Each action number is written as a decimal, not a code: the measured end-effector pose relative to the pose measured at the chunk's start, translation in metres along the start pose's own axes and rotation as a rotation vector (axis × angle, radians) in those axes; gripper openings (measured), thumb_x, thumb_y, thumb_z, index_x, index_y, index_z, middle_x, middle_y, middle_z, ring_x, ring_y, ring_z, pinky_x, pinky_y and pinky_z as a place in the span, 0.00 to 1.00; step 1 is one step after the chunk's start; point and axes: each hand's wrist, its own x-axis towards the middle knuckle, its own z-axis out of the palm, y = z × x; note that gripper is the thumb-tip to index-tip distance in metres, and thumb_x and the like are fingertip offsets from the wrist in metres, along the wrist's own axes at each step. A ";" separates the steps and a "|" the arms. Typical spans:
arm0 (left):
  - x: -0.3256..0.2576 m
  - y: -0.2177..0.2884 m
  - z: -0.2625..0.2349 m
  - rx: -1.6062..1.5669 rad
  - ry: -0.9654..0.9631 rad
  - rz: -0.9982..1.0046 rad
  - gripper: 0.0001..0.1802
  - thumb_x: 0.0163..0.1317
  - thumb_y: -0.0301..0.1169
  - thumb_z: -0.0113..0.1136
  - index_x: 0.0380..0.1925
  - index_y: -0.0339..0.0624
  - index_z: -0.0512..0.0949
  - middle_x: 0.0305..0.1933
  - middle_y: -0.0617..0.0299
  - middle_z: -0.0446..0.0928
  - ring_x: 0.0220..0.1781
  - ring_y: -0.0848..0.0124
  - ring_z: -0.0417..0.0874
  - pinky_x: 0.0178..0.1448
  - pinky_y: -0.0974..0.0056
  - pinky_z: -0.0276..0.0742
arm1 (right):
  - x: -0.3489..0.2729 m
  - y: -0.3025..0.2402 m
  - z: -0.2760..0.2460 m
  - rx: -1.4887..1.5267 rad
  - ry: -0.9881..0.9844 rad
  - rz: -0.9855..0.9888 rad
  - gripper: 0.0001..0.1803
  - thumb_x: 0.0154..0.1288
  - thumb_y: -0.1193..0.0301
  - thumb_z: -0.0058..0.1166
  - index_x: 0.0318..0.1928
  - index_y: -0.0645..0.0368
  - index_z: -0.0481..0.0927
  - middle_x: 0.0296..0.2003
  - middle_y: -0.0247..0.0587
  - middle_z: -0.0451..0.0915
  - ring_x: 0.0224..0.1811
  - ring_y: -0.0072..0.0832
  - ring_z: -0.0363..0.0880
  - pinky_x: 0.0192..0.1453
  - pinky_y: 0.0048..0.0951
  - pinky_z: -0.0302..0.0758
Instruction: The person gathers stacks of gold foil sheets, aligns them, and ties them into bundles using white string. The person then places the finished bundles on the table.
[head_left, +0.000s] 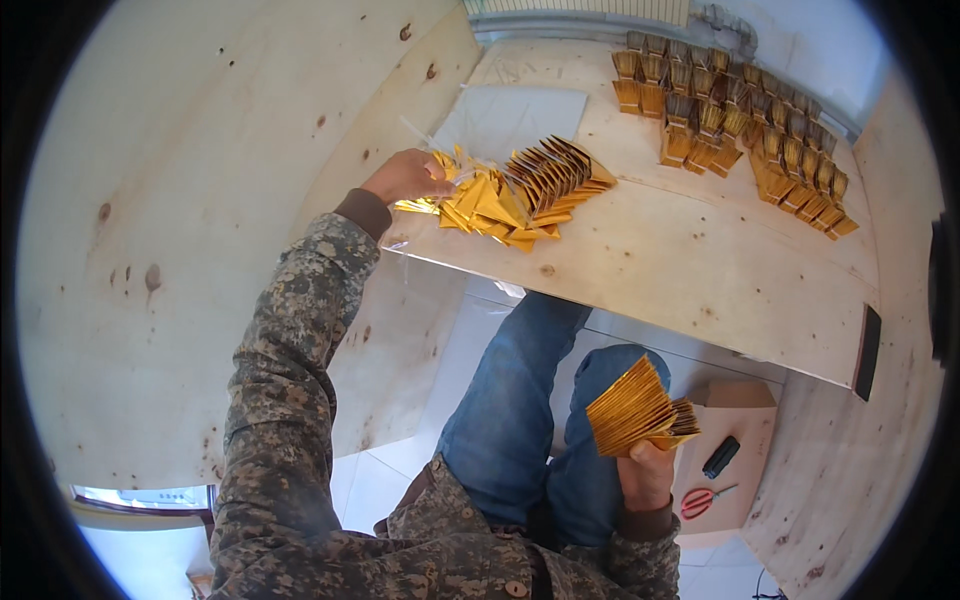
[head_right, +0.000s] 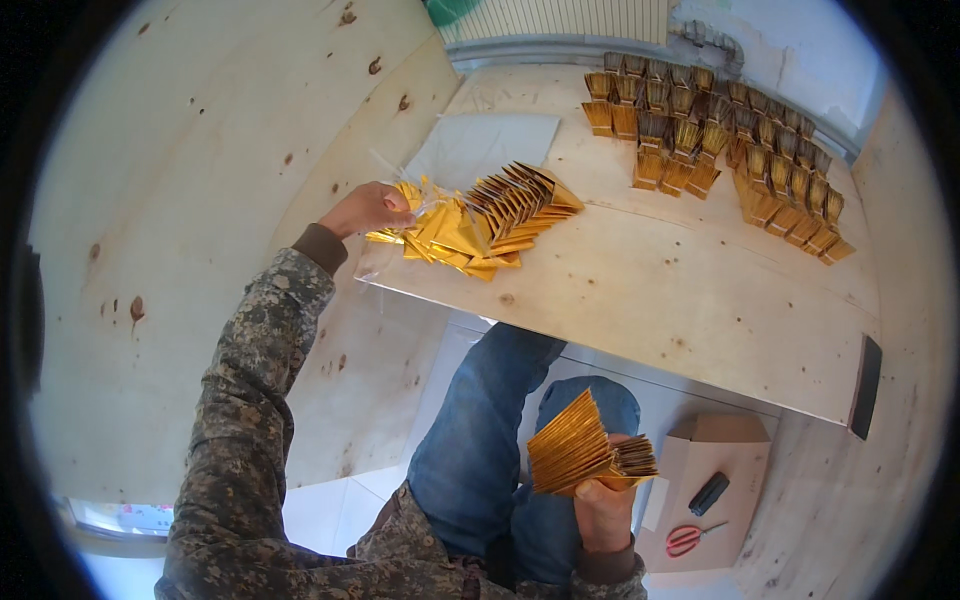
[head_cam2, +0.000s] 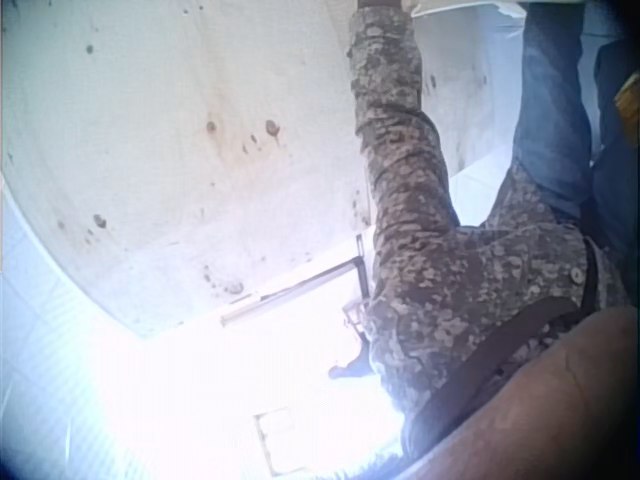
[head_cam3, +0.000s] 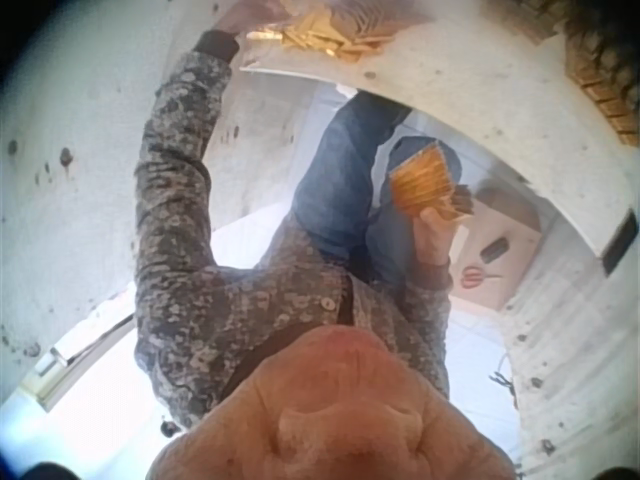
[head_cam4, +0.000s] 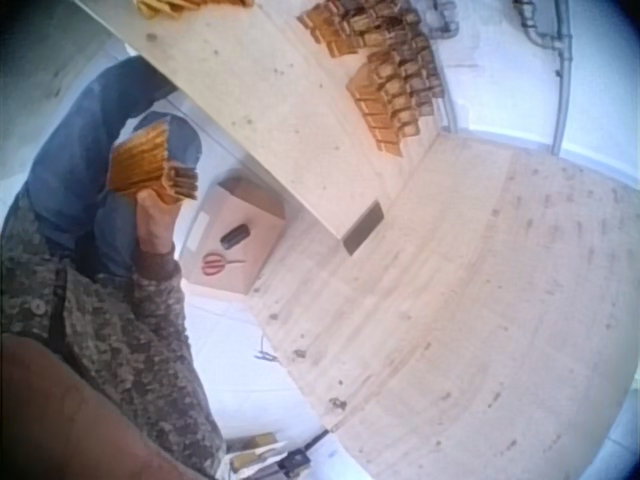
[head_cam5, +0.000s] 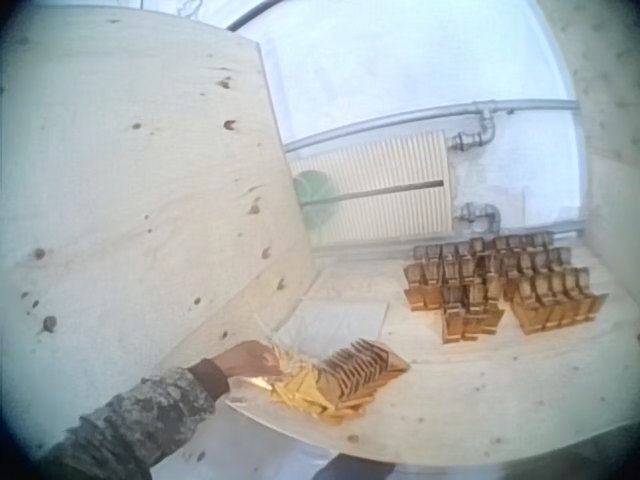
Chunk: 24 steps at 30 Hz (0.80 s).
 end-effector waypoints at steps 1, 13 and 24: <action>0.002 -0.001 0.010 0.037 0.008 0.044 0.13 0.56 0.37 0.69 0.31 0.37 0.84 0.28 0.60 0.83 0.31 0.71 0.81 0.37 0.64 0.76 | -0.001 -0.001 0.000 -0.006 0.012 -0.006 0.36 0.49 0.72 0.74 0.59 0.60 0.72 0.53 0.39 0.78 0.57 0.35 0.77 0.61 0.37 0.76; 0.043 -0.042 -0.031 -0.614 0.655 -0.033 0.13 0.66 0.36 0.48 0.36 0.36 0.74 0.29 0.59 0.78 0.29 0.70 0.77 0.33 0.64 0.75 | -0.004 -0.001 0.001 -0.039 0.023 -0.026 0.35 0.50 0.71 0.73 0.59 0.60 0.71 0.53 0.38 0.77 0.57 0.34 0.76 0.61 0.37 0.76; 0.017 0.019 -0.122 -0.766 0.898 0.139 0.10 0.67 0.35 0.48 0.36 0.40 0.72 0.25 0.68 0.70 0.21 0.80 0.64 0.22 0.70 0.60 | -0.006 0.003 0.003 -0.084 -0.009 -0.060 0.34 0.54 0.72 0.70 0.60 0.58 0.70 0.54 0.37 0.76 0.57 0.34 0.76 0.64 0.38 0.73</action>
